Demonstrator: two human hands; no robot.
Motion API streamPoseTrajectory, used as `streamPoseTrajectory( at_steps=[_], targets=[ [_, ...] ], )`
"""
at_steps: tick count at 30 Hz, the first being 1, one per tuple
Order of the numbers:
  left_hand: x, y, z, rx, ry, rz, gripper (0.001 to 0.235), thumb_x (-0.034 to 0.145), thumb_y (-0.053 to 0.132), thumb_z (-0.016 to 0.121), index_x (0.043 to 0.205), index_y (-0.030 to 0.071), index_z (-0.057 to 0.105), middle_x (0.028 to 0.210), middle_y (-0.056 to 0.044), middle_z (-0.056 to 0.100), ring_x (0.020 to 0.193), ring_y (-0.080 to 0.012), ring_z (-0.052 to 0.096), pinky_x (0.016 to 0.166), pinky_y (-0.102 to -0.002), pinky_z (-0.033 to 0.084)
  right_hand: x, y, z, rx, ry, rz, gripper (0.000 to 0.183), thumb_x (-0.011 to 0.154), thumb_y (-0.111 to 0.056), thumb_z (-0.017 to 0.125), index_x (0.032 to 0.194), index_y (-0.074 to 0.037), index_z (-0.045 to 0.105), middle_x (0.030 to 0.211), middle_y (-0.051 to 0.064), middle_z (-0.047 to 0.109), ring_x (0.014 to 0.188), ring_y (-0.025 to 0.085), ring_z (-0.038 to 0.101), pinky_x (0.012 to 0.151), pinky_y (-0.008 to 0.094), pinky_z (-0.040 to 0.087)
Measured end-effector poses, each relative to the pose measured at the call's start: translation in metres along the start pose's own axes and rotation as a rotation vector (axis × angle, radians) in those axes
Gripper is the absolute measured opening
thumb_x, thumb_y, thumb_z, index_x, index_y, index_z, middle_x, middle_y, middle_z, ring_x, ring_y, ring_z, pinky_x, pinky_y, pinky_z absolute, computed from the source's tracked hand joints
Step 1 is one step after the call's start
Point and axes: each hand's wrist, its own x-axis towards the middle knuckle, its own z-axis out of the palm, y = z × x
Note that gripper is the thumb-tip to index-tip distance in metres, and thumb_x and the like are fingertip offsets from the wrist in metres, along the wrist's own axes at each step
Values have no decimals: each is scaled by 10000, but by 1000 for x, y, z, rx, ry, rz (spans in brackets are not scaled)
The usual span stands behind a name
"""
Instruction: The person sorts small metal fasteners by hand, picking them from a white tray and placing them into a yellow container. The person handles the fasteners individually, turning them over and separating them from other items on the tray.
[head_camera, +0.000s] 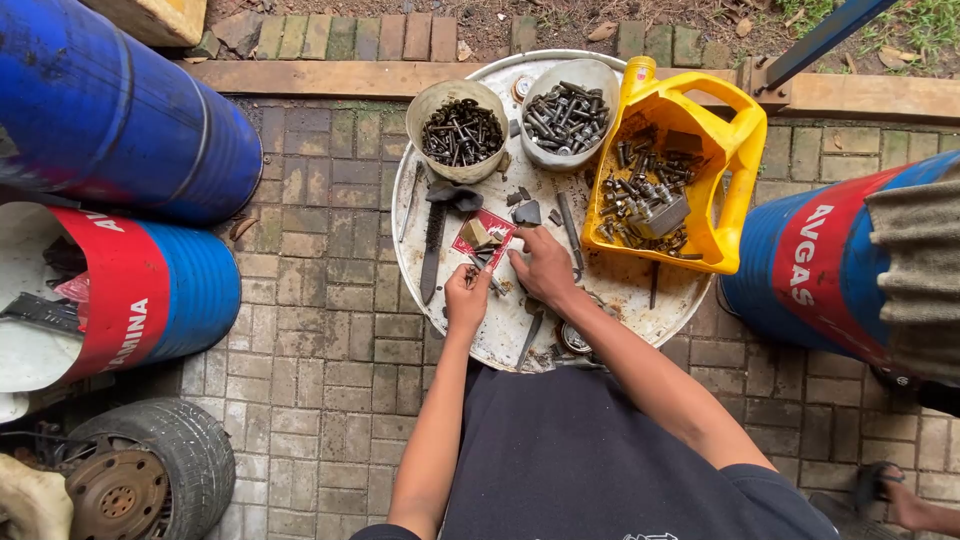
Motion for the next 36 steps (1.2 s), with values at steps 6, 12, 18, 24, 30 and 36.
streamPoseTrajectory(
  at_steps=[6, 12, 18, 24, 30, 36],
  targets=[
    [-10, 21, 1, -41, 55, -66, 43, 912, 112, 725, 895, 85, 695, 622, 68, 551, 543, -8, 506, 557, -181, 405, 22, -21, 16, -185, -262, -12, 454, 861, -415, 726, 1292, -292, 654, 988, 65, 548, 830, 428, 726, 771, 552, 584],
    [10, -23, 2, -130, 75, -118, 29, 929, 114, 683, 905, 98, 686, 519, -25, 547, 319, -116, 488, 353, -208, 380, 38, -40, 28, -195, -187, 125, 360, 910, -500, 653, 1009, -159, 713, 946, 114, 558, 805, 471, 724, 727, 571, 580],
    [19, -39, -1, -103, 63, -134, 38, 910, 108, 671, 891, 78, 686, 494, -55, 545, 286, -151, 499, 302, -232, 358, 45, -53, 26, -197, -195, 166, 331, 849, -350, 787, 1063, -115, 693, 1012, 114, 505, 964, 450, 685, 800, 568, 579],
    [17, -37, -2, -111, 49, -127, 58, 910, 109, 669, 925, 63, 701, 519, -55, 544, 292, -159, 506, 309, -244, 372, 39, -12, 38, 56, -38, 108, 172, 721, -196, 804, 773, -147, 648, 917, 76, 472, 888, 399, 629, 765, 510, 525],
    [17, -36, -1, -87, 28, -109, 64, 909, 102, 670, 929, 50, 701, 503, -61, 539, 311, -159, 526, 325, -236, 376, 20, 17, 20, -7, 140, -396, 174, 724, -82, 814, 764, -198, 692, 878, 0, 617, 837, 251, 599, 742, 391, 493],
    [14, -24, 1, -108, 34, -121, 70, 897, 106, 700, 950, 64, 717, 493, -69, 550, 317, -153, 521, 341, -234, 383, -3, 55, 36, 85, 102, -292, 231, 672, -116, 834, 766, -198, 641, 738, -14, 610, 718, 237, 631, 666, 389, 521]
  ],
)
